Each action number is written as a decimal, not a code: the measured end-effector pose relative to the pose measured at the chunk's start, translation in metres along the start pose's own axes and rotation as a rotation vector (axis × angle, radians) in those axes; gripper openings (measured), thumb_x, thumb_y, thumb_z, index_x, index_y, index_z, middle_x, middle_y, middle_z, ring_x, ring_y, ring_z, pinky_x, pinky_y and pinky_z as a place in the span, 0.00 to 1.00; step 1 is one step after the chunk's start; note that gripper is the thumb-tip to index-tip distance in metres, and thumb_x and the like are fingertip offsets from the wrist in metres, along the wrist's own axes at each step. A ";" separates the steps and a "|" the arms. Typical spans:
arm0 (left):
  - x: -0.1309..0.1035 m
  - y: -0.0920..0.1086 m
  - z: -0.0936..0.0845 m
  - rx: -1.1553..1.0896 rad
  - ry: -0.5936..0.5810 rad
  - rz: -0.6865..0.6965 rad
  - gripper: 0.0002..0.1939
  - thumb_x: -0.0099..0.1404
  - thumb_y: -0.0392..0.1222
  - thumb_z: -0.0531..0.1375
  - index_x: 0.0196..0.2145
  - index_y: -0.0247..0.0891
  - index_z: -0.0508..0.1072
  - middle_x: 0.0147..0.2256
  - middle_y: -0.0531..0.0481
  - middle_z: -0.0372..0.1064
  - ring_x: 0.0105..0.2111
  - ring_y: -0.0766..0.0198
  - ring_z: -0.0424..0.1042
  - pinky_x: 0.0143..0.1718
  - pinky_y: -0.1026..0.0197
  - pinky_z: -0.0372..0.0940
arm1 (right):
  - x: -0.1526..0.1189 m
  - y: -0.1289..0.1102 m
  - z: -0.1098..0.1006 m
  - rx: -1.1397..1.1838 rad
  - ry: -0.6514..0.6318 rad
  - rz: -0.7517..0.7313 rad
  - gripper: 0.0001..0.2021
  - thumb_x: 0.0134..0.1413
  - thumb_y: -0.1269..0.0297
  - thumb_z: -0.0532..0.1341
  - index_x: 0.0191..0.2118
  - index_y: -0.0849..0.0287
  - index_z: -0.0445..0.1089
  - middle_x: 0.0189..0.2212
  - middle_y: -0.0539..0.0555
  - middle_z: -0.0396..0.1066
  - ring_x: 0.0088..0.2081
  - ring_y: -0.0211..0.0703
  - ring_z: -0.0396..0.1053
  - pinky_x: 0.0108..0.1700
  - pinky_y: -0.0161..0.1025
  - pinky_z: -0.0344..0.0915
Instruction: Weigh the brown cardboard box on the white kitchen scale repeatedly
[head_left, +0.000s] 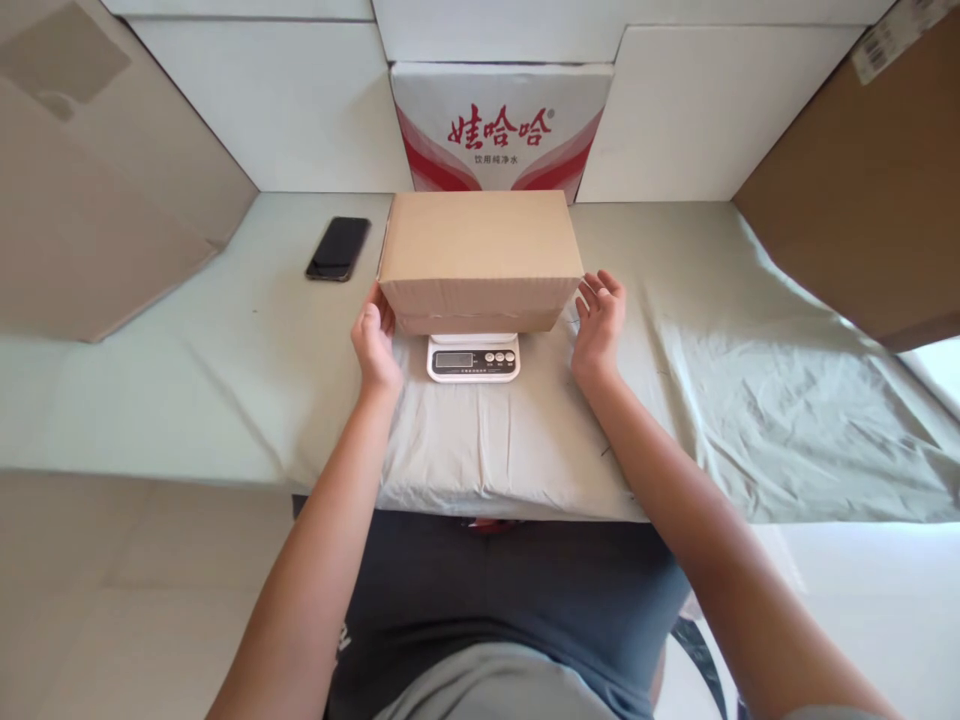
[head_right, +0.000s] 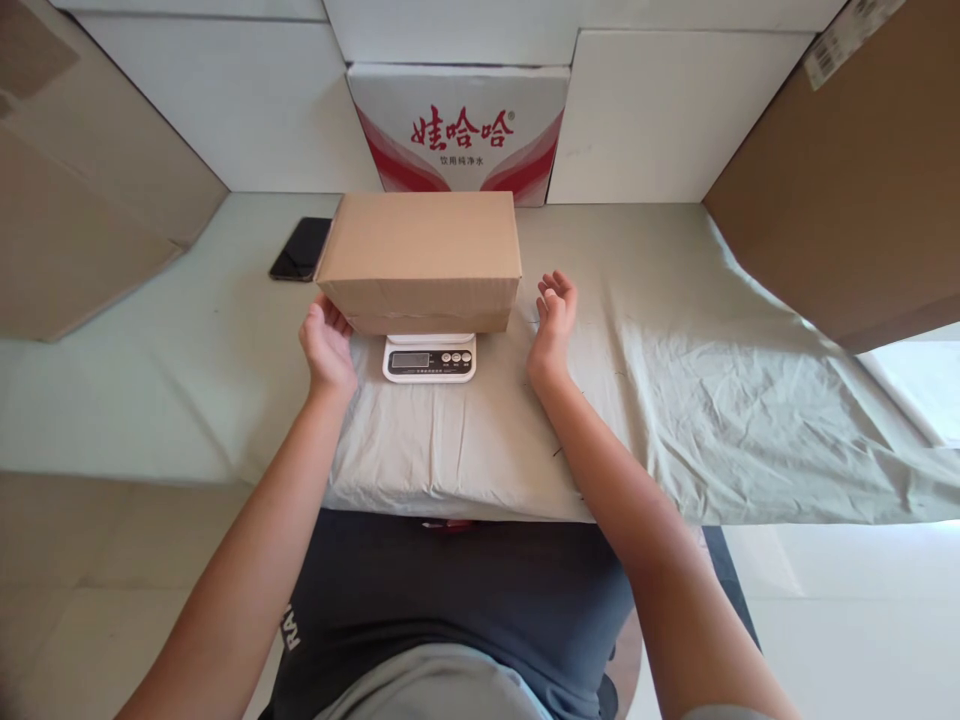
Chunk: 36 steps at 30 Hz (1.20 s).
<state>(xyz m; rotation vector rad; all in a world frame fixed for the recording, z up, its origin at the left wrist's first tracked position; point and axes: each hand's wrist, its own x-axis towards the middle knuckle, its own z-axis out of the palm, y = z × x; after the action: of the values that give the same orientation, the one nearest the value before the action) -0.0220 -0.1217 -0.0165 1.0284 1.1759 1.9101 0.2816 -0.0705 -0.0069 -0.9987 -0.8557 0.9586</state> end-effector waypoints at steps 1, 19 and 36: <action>0.000 0.000 0.000 -0.003 0.003 -0.002 0.48 0.61 0.82 0.64 0.61 0.40 0.83 0.67 0.33 0.76 0.75 0.37 0.68 0.75 0.41 0.65 | 0.001 -0.001 -0.001 0.007 0.006 0.006 0.27 0.58 0.39 0.59 0.58 0.46 0.65 0.67 0.57 0.70 0.73 0.54 0.67 0.81 0.67 0.56; -0.006 0.008 0.008 0.024 -0.030 0.027 0.47 0.63 0.83 0.63 0.59 0.40 0.83 0.63 0.35 0.80 0.72 0.37 0.72 0.72 0.44 0.69 | -0.008 0.004 -0.001 -0.045 -0.116 -0.059 0.26 0.59 0.40 0.61 0.59 0.44 0.68 0.62 0.54 0.73 0.68 0.55 0.71 0.80 0.66 0.58; -0.004 0.006 0.005 0.017 -0.029 0.038 0.48 0.62 0.82 0.64 0.63 0.40 0.82 0.66 0.34 0.77 0.74 0.36 0.69 0.75 0.41 0.66 | -0.009 0.005 0.004 -0.084 -0.141 -0.056 0.21 0.60 0.41 0.60 0.53 0.46 0.70 0.49 0.51 0.76 0.56 0.52 0.76 0.65 0.56 0.72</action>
<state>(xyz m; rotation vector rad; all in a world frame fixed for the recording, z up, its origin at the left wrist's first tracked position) -0.0164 -0.1251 -0.0111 1.0912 1.1659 1.9104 0.2738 -0.0764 -0.0118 -0.9817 -1.0434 0.9599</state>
